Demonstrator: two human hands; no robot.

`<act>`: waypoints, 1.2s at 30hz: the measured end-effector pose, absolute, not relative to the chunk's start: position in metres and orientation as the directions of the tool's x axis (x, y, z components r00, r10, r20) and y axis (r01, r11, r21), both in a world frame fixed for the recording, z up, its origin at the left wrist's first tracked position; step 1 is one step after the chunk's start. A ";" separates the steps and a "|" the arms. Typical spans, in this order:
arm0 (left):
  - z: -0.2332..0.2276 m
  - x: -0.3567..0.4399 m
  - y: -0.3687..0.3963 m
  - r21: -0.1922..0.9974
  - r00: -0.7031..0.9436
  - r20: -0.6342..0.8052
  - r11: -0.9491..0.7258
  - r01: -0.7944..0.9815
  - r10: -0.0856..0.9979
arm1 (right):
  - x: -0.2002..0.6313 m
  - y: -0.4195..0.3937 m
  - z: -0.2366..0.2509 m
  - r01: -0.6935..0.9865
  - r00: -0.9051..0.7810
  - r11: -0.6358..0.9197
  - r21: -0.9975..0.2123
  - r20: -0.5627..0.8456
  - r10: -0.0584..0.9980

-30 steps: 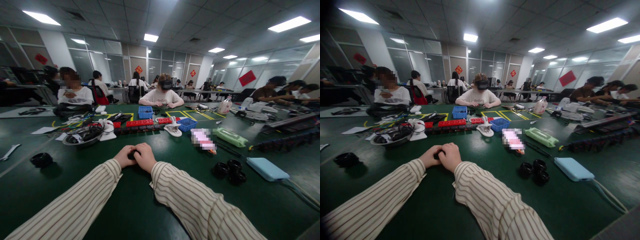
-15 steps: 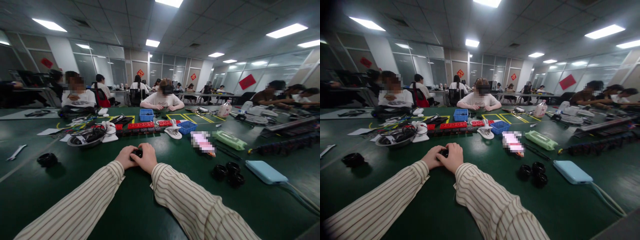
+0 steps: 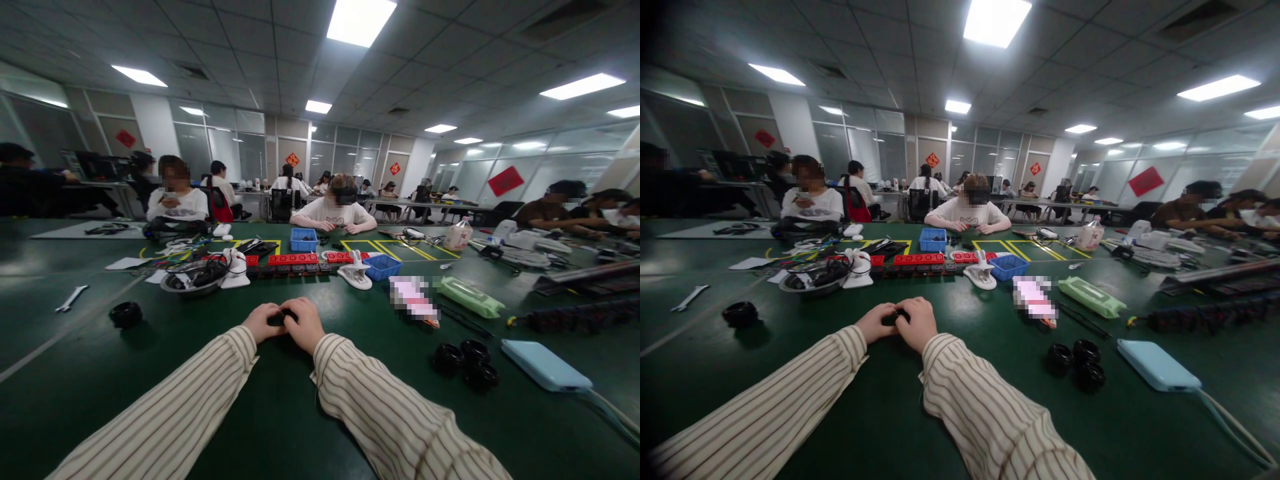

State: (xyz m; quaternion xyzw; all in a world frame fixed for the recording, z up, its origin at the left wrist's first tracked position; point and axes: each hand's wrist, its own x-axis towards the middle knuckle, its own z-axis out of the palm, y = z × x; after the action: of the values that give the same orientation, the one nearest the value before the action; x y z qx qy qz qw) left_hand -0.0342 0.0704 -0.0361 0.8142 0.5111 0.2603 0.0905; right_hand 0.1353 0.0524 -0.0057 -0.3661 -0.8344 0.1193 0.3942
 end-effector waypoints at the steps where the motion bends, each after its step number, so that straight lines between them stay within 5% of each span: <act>1: -0.037 -0.035 0.071 0.429 0.361 0.329 -0.479 0.766 0.872 | 0.136 0.052 -0.006 0.507 -0.429 0.709 -0.490 0.570 0.701; 17: -0.023 -0.015 0.055 0.262 0.229 0.277 -0.303 0.916 0.933 | 0.132 0.056 -0.011 0.638 -0.274 0.592 -0.492 0.574 0.772; 28: -0.041 -0.033 0.071 0.407 0.381 0.327 -0.493 0.769 0.865 | 0.135 0.053 -0.007 0.462 -0.436 0.748 -0.476 0.613 0.659; 36: -0.034 -0.023 0.062 0.379 0.306 0.365 -0.441 0.814 0.879 | 0.132 0.051 -0.008 0.520 -0.312 0.680 -0.516 0.627 0.714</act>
State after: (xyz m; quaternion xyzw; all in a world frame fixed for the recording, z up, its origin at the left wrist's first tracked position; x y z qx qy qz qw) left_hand -0.0232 0.0617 -0.0339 0.8059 0.5251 0.2665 0.0613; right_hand 0.1325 0.0514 -0.0084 -0.3845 -0.8026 0.1094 0.4427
